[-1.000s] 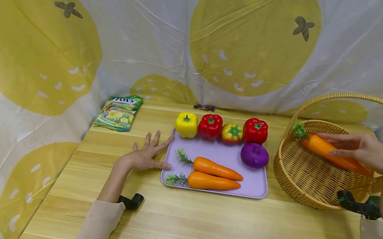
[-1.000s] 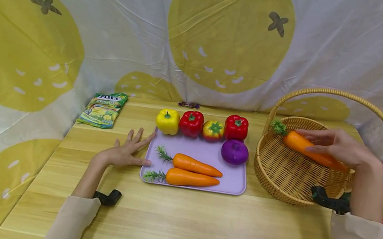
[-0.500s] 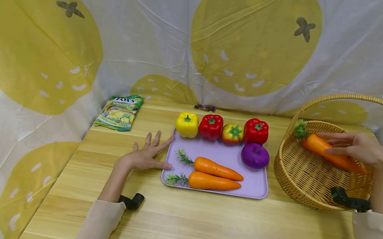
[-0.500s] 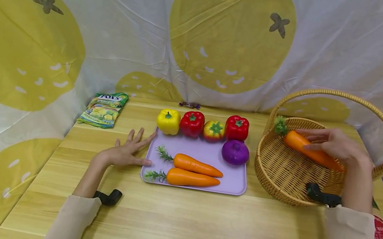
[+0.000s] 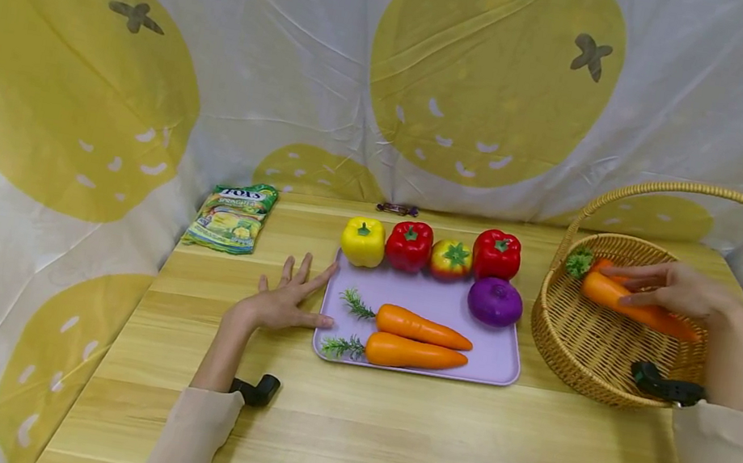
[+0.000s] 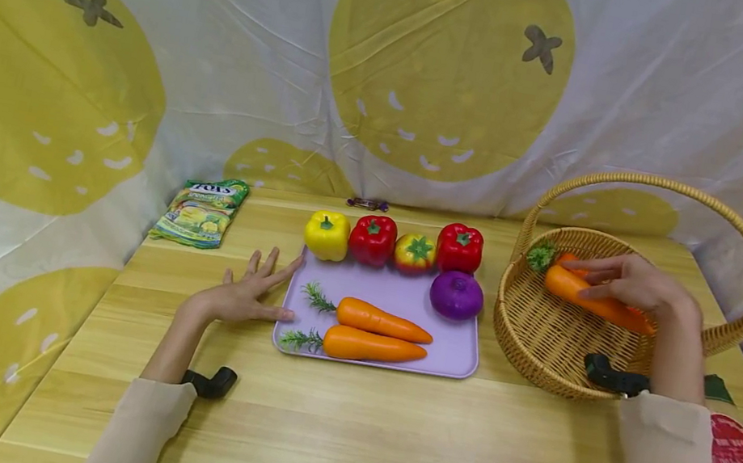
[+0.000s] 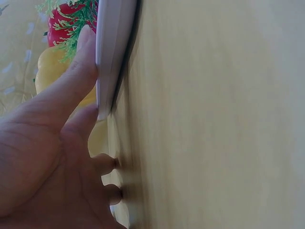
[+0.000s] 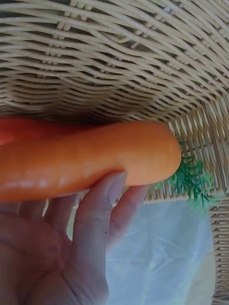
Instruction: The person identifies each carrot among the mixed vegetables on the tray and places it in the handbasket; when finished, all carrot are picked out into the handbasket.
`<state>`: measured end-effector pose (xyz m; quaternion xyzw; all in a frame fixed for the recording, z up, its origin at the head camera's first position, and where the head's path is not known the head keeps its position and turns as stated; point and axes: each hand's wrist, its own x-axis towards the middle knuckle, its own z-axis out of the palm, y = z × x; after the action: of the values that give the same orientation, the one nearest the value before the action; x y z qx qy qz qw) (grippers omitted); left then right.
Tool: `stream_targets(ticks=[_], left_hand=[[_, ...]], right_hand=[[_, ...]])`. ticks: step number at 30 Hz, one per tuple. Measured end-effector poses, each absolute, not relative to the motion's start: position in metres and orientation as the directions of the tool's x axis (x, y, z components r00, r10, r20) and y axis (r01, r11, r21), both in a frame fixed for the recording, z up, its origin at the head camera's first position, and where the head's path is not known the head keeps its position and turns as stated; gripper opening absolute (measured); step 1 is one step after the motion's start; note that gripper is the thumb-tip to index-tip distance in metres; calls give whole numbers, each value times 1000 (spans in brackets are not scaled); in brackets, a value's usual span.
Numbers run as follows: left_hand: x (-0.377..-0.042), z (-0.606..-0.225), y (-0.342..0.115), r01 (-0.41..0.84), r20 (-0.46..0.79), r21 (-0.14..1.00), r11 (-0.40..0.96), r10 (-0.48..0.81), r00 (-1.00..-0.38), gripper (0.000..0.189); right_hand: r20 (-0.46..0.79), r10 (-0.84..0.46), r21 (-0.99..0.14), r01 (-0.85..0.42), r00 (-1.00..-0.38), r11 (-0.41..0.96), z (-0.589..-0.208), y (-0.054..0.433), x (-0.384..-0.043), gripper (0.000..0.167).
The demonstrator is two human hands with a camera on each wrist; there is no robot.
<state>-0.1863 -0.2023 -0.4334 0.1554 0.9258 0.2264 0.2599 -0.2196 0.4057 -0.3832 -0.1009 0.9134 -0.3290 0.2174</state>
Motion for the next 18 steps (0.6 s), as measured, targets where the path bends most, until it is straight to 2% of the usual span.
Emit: stream_targets(ticks=[6,18], left_hand=[[-186,-432,-200,168,-417,495,853,402,-815,97],[-186,-431,-201,172,-409,493,853,402,-819,97]], right_hand=[[-402,-318,-618,-1,-859,786,-390,403,-222,55],[-384,-295,-642,23,-875,766,-400,406,-223,62]])
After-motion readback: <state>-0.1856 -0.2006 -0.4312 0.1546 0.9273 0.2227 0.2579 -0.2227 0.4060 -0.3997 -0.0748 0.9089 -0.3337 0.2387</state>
